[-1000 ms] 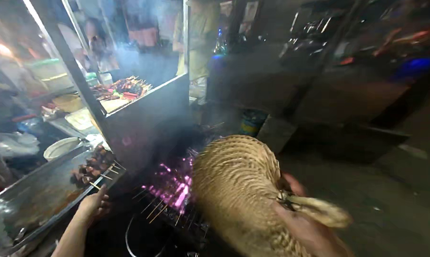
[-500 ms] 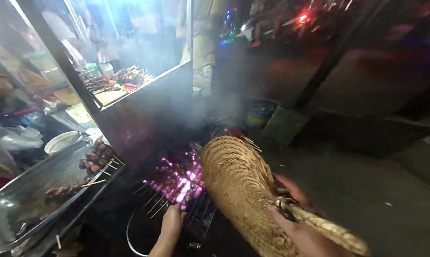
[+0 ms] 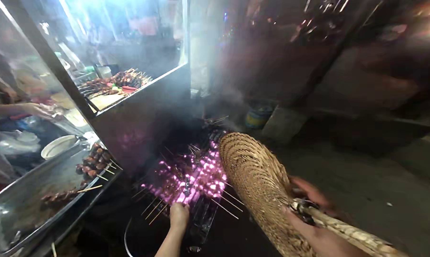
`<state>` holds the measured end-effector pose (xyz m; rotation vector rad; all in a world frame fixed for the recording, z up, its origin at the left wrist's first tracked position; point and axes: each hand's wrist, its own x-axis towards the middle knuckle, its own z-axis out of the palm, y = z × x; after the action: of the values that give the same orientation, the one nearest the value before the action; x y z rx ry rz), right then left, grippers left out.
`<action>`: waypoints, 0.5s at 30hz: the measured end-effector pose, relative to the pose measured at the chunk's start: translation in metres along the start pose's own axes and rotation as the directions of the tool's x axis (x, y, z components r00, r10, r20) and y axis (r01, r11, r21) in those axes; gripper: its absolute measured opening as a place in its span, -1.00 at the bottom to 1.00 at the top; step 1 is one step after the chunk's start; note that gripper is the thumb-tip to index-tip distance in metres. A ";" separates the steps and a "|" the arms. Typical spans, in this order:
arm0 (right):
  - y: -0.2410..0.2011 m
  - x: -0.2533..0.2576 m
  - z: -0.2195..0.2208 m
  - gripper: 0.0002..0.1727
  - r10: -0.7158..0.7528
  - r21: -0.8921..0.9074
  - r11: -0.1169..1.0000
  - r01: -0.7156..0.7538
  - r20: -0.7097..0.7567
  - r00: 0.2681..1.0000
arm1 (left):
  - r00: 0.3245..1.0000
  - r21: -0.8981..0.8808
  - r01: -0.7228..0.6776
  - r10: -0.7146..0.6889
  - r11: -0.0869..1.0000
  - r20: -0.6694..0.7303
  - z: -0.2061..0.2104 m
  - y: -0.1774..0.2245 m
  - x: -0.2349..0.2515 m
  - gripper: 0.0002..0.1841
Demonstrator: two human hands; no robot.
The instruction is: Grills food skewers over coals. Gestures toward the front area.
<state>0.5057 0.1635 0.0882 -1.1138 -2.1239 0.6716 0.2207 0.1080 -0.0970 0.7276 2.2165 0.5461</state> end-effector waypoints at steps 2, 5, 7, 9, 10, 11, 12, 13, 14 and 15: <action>0.001 -0.001 -0.003 -0.21 0.002 0.079 0.997 -0.004 0.037 0.999 | 1.000 0.025 0.020 -0.020 0.999 0.013 0.004 0.002 -0.002 -0.66; 0.008 0.003 -0.008 -0.19 0.049 0.088 0.995 -0.050 0.019 0.999 | 0.999 0.036 0.044 -0.045 0.998 0.008 0.007 -0.002 -0.003 -0.67; 0.015 0.010 -0.002 -0.30 0.060 -0.064 0.996 -0.063 -0.057 0.997 | 0.999 0.043 0.038 -0.038 0.998 0.003 0.008 -0.003 -0.003 -0.67; 0.015 0.013 0.008 -0.39 -0.024 -0.161 0.987 0.012 -0.076 0.997 | 1.000 0.073 0.003 -0.003 0.997 0.011 0.006 0.002 -0.002 -0.66; 0.009 0.013 0.011 -0.37 -0.028 -0.119 0.993 0.023 -0.035 0.999 | 1.000 0.086 -0.013 0.012 0.996 0.018 0.004 0.005 -0.001 -0.64; 0.002 0.013 0.011 -0.33 -0.016 -0.016 1.000 0.016 0.015 1.000 | 0.999 0.081 -0.029 0.028 0.996 0.023 0.002 0.008 -0.003 -0.62; 0.000 0.013 0.009 -0.21 -0.004 0.119 0.993 -0.005 0.075 0.997 | 0.998 0.042 -0.056 0.056 0.998 0.001 0.000 0.008 -0.008 -0.59; 0.004 0.013 0.006 -0.12 -0.002 0.214 0.977 -0.019 0.096 0.995 | 0.993 -0.045 -0.109 0.107 0.993 -0.046 -0.006 0.008 -0.020 -0.57; 0.013 0.016 0.005 -0.12 0.003 0.243 0.970 -0.021 0.075 0.997 | 0.975 -0.153 -0.211 0.196 0.966 -0.106 -0.013 0.008 -0.036 -0.55; 0.027 0.021 0.008 -0.18 -0.010 0.210 0.978 0.010 0.000 1.000 | 0.940 -0.158 -0.326 0.301 0.932 -0.163 -0.023 0.013 -0.049 -0.50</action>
<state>0.5048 0.1944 0.0712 -0.9868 -2.0044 0.8693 0.2356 0.0827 -0.0502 0.9797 2.1466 0.9722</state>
